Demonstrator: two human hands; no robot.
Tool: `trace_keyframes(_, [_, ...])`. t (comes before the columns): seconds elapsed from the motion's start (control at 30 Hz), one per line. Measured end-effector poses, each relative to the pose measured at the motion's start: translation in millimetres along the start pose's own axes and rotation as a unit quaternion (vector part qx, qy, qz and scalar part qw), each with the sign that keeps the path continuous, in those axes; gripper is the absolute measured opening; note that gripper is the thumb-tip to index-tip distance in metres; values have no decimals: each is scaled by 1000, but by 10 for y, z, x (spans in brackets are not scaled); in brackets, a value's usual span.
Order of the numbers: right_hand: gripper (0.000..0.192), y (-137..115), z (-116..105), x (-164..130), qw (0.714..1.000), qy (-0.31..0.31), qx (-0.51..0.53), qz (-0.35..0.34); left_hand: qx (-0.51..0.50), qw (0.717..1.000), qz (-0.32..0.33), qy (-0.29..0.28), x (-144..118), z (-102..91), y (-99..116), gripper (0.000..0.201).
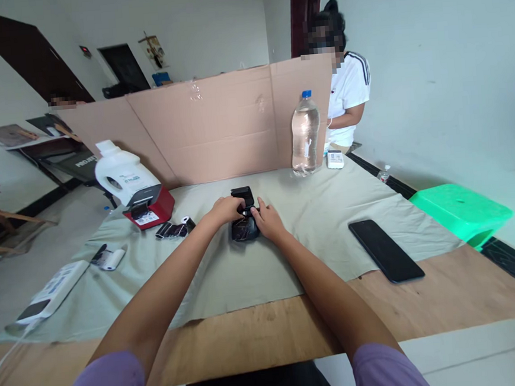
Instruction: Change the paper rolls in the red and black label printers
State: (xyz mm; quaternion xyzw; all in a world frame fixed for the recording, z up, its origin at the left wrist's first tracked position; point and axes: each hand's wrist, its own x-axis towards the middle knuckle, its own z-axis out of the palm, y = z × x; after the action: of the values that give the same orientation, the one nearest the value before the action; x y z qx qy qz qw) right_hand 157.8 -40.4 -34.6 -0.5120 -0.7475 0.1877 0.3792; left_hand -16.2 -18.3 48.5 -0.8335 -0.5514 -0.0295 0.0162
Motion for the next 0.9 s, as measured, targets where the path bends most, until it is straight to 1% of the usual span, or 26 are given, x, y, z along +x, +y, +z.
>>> trace_keyframes(0.1, [65, -13, -11, -2, 1000, -5, -2, 2, -4, 1000, 10, -6, 10, -5, -19, 29])
trace_keyframes(0.2, [64, -16, -13, -3, 1000, -9, -6, 2, -1, 999, 39, -12, 10, -52, -30, 40])
trace_keyframes(0.3, [64, -12, -10, -2, 1000, -12, -13, 15, -4, 997, 71, -23, -3, -101, -47, 43])
trace_keyframes(0.4, [64, -14, -12, -4, 1000, -9, -16, 17, -19, 996, 82, -19, -13, -124, -82, 47])
trace_keyframes(0.47, [63, -18, -17, -4, 1000, -10, -13, 9, -50, 995, 84, -12, -14, -141, -118, 49])
trace_keyframes(0.57, [63, -19, -23, -1, 1000, -13, -5, 9, -138, 986, 95, -1, -32, -202, -184, 47])
trace_keyframes(0.63, [63, -15, -23, 2, 1000, -12, -1, 12, -211, 972, 94, 29, -87, -257, -231, 46])
trace_keyframes(0.7, [62, -8, -20, 4, 1000, -11, 4, 13, -303, 945, 77, 92, -203, -293, -285, 48])
trace_keyframes(0.73, [62, -5, -18, 5, 1000, -11, 6, 13, -355, 923, 61, 134, -284, -296, -319, 50])
trace_keyframes(0.77, [62, -1, -16, 7, 1000, -11, 8, 14, -411, 893, 39, 178, -378, -287, -362, 52])
trace_keyframes(0.8, [62, 5, -13, 8, 1000, -12, 10, 16, -467, 857, 12, 218, -482, -265, -416, 55])
trace_keyframes(0.83, [63, 11, -9, 9, 1000, -13, 12, 18, -520, 814, -22, 256, -593, -233, -482, 59])
trace_keyframes(0.9, [65, 28, 0, 13, 1000, -11, 14, 21, -608, 720, -103, 319, -821, -150, -652, 64])
